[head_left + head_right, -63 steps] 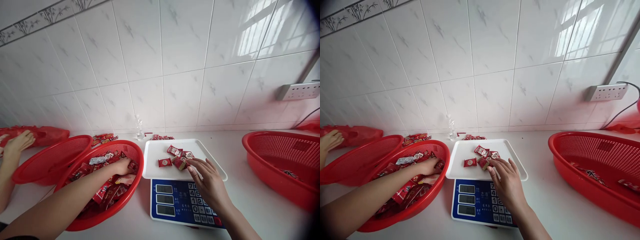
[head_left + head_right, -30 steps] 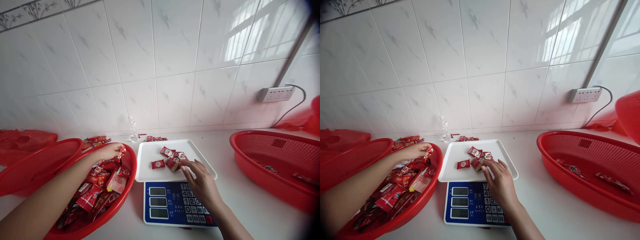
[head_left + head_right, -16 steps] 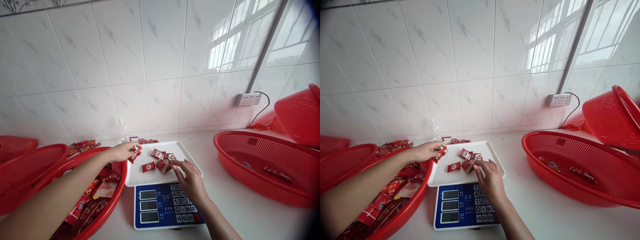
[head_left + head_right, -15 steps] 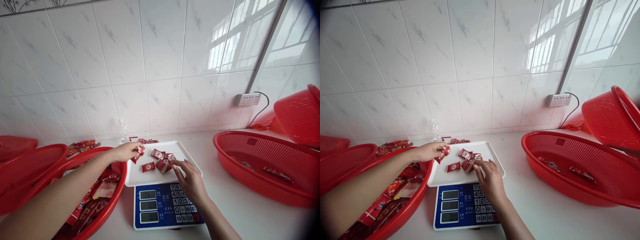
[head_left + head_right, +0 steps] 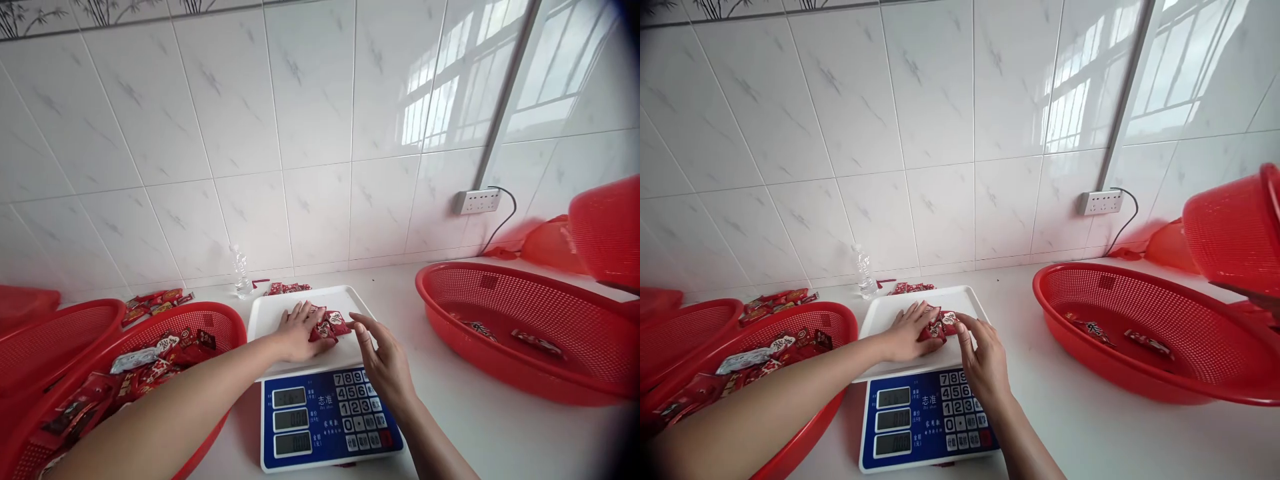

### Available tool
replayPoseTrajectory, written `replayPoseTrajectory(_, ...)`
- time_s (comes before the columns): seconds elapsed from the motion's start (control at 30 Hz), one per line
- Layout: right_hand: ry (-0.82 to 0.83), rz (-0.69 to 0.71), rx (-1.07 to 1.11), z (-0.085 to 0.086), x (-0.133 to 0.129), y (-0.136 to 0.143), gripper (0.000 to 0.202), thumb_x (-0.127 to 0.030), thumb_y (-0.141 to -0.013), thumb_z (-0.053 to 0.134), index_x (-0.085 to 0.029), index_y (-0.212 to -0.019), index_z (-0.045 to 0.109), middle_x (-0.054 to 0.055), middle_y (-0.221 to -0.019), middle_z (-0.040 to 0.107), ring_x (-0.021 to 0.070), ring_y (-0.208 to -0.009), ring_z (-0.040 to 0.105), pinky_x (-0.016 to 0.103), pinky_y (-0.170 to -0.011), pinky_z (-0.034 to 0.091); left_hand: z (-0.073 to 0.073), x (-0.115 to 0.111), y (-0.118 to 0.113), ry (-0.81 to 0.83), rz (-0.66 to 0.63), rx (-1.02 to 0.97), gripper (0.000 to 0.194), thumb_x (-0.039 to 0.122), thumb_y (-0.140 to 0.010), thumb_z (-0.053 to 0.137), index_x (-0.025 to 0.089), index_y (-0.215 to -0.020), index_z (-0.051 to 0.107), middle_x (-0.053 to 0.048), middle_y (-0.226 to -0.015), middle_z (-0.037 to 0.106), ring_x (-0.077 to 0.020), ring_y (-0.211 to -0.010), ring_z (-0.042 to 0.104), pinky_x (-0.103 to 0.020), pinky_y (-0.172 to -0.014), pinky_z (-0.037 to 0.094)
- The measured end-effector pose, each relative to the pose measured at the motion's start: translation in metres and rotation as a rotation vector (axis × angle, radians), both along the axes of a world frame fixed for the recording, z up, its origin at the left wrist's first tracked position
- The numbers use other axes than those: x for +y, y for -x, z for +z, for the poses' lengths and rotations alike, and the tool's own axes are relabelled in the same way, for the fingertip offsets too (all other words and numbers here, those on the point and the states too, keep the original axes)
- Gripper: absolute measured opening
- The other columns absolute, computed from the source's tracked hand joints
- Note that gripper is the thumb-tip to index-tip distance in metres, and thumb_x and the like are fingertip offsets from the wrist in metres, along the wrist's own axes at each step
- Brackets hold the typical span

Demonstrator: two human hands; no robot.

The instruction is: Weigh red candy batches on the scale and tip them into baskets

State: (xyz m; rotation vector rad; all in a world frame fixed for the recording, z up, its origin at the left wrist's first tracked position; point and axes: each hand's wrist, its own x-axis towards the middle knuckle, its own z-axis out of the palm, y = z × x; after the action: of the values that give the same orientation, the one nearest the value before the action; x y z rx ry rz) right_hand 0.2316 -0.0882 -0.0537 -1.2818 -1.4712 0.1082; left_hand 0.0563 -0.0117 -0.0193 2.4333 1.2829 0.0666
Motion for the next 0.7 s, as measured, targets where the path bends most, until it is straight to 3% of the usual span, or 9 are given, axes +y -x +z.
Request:
replayPoseTrajectory(0.1,0.002,0.009,0.002,-0.001,0.001,-0.001,0.036,-0.045,-0.091,0.037,-0.024,-0.101,0.064,0.005,-0.091,0.072,0.0204,-0.086,0.065,0.036,-0.078,0.049,-0.002,0.003,-0.006,-0.006,-0.126,0.026,0.087,0.078,-0.071,0.041,0.037,-0.144,0.018,-0.003,-0.154,-0.002,-0.0344,-0.138,-0.010,-0.060,-0.107,-0.001)
replayPoseTrajectory(0.17,-0.004,-0.003,-0.036,-0.002,0.003,-0.003,0.037,-0.045,-0.092,0.036,-0.023,-0.101,0.064,0.005,-0.092,0.071,0.0202,-0.086,0.064,0.037,-0.080,0.049,0.001,0.008,-0.008,0.012,-0.168,0.045,0.094,0.079,-0.066,0.047,0.036,-0.144,0.017,-0.004,-0.154,-0.001,-0.0355,-0.138,-0.010,-0.061,-0.107,-0.001)
replayPoseTrajectory(0.27,0.039,-0.061,-0.179,-0.005,0.008,-0.006,0.038,-0.044,-0.093,0.033,-0.022,-0.104,0.062,0.006,-0.096,0.071,0.0215,-0.089,0.064,0.046,-0.090,0.043,0.007,0.011,-0.009,0.013,-0.154,0.047,0.104,0.079,-0.064,0.049,0.029,-0.146,0.009,-0.008,-0.154,0.000,-0.0351,-0.138,-0.010,-0.061,-0.107,-0.001)
replayPoseTrajectory(0.43,0.208,-0.114,-0.433,-0.013,0.012,-0.008,0.040,-0.047,-0.093,0.031,-0.024,-0.113,0.057,0.005,-0.110,0.067,0.0298,-0.116,0.052,0.063,-0.099,0.026,0.013,0.002,-0.001,0.037,-0.124,0.032,0.102,0.079,-0.071,0.040,0.024,-0.147,-0.002,-0.008,-0.154,-0.002,-0.0308,-0.139,-0.011,-0.055,-0.110,-0.001)
replayPoseTrajectory(0.57,0.219,-0.057,-0.533,-0.013,0.009,-0.004,0.039,-0.048,-0.093,0.030,-0.027,-0.110,0.058,0.003,-0.111,0.067,0.0306,-0.120,0.048,0.067,-0.100,0.019,0.010,-0.002,0.016,0.037,-0.084,0.037,0.100,0.078,-0.073,0.039,0.024,-0.147,-0.001,-0.010,-0.154,-0.003,-0.0306,-0.138,-0.012,-0.054,-0.110,-0.001)
replayPoseTrajectory(0.7,0.173,0.025,-0.542,-0.008,0.002,0.003,0.038,-0.048,-0.093,0.031,-0.028,-0.110,0.059,0.002,-0.111,0.068,0.0292,-0.120,0.049,0.066,-0.100,0.020,0.001,-0.001,0.035,0.017,-0.096,0.059,0.098,0.077,-0.074,0.038,0.025,-0.147,0.000,-0.007,-0.154,-0.002,-0.0296,-0.139,-0.011,-0.052,-0.111,-0.001)
